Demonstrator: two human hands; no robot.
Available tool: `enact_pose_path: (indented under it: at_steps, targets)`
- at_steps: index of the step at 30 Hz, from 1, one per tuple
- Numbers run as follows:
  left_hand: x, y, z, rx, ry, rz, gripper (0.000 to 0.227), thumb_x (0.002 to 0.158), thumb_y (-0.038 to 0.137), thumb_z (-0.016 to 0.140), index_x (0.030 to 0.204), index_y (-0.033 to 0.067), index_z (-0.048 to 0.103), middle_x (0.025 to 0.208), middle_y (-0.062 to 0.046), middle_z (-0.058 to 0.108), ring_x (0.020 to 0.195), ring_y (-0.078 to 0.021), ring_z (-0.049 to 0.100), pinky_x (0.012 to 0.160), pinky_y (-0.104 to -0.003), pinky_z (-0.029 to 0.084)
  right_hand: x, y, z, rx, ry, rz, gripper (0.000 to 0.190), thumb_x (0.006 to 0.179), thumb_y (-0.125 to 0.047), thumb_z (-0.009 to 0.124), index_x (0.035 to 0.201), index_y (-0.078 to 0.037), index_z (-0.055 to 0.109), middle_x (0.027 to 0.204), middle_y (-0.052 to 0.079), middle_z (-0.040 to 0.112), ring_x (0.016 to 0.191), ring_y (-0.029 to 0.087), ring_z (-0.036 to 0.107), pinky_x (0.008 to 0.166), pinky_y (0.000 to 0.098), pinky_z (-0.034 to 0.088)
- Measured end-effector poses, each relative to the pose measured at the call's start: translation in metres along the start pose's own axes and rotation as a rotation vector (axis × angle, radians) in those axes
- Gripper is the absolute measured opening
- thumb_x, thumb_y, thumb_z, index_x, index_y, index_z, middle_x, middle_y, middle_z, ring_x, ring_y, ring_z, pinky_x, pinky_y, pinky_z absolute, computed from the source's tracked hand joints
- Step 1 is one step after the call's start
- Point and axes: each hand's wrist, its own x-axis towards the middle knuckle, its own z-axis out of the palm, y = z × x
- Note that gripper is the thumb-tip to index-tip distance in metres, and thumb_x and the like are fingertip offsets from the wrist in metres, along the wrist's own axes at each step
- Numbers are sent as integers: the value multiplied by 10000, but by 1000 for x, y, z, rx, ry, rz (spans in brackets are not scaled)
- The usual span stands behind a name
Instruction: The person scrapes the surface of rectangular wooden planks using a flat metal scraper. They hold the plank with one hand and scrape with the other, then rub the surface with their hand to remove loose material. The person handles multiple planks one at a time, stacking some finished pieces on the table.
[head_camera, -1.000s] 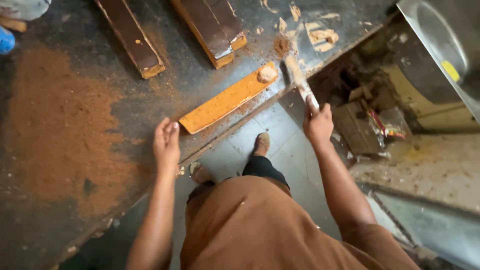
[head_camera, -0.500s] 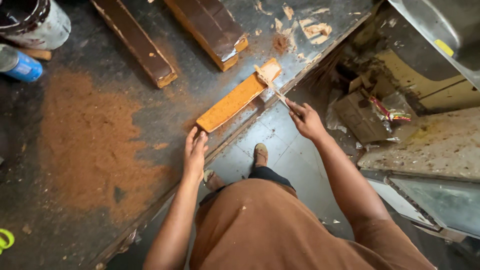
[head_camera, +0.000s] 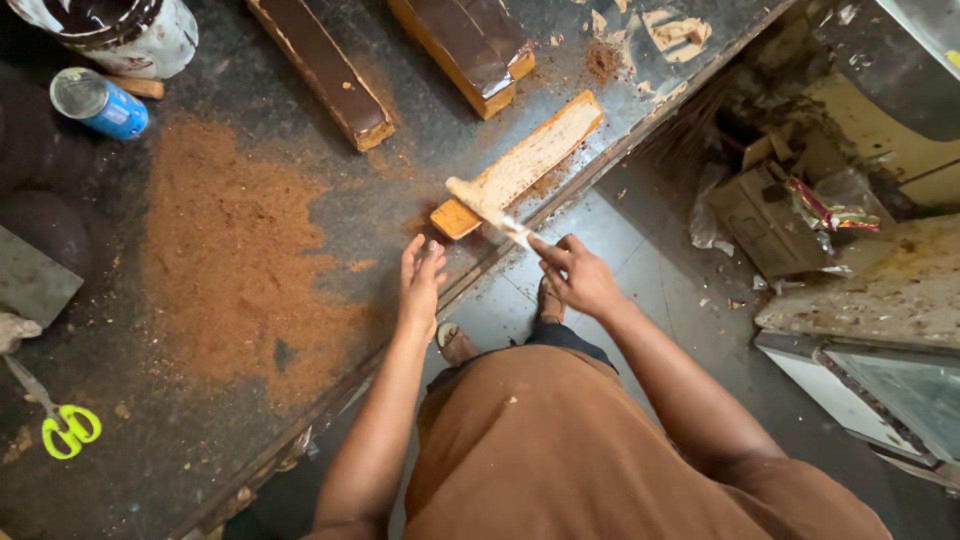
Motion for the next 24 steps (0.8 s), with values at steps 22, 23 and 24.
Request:
enact_pose_path:
  at_steps: [22, 23, 24]
  targets:
    - [9, 7, -25, -101, 97, -74, 745, 989, 551, 460, 1554, 94, 295, 1481, -248, 540, 1371, -373, 535, 1109, -482, 405, -17, -12, 42, 75, -27, -32, 480, 941, -233, 685, 1416, -281, 636, 969, 151, 578, 706, 335, 631, 686, 457, 549]
    - [11, 6, -27, -129, 129, -50, 747, 994, 552, 455, 1560, 100, 273, 1489, -251, 537, 1380, -376, 531, 1114, -487, 399, -18, -13, 35, 57, -12, -108, 487, 940, -236, 684, 1422, -281, 628, 972, 144, 582, 719, 336, 630, 667, 457, 549]
    - [13, 5, -30, -157, 162, -25, 750, 999, 552, 451, 1567, 105, 251, 1497, -255, 535, 1389, -379, 528, 1119, -493, 394, -18, -14, 28, 38, 3, -184, 494, 940, -239, 683, 1428, -281, 620, 974, 137, 587, 733, 337, 629, 649, 457, 548]
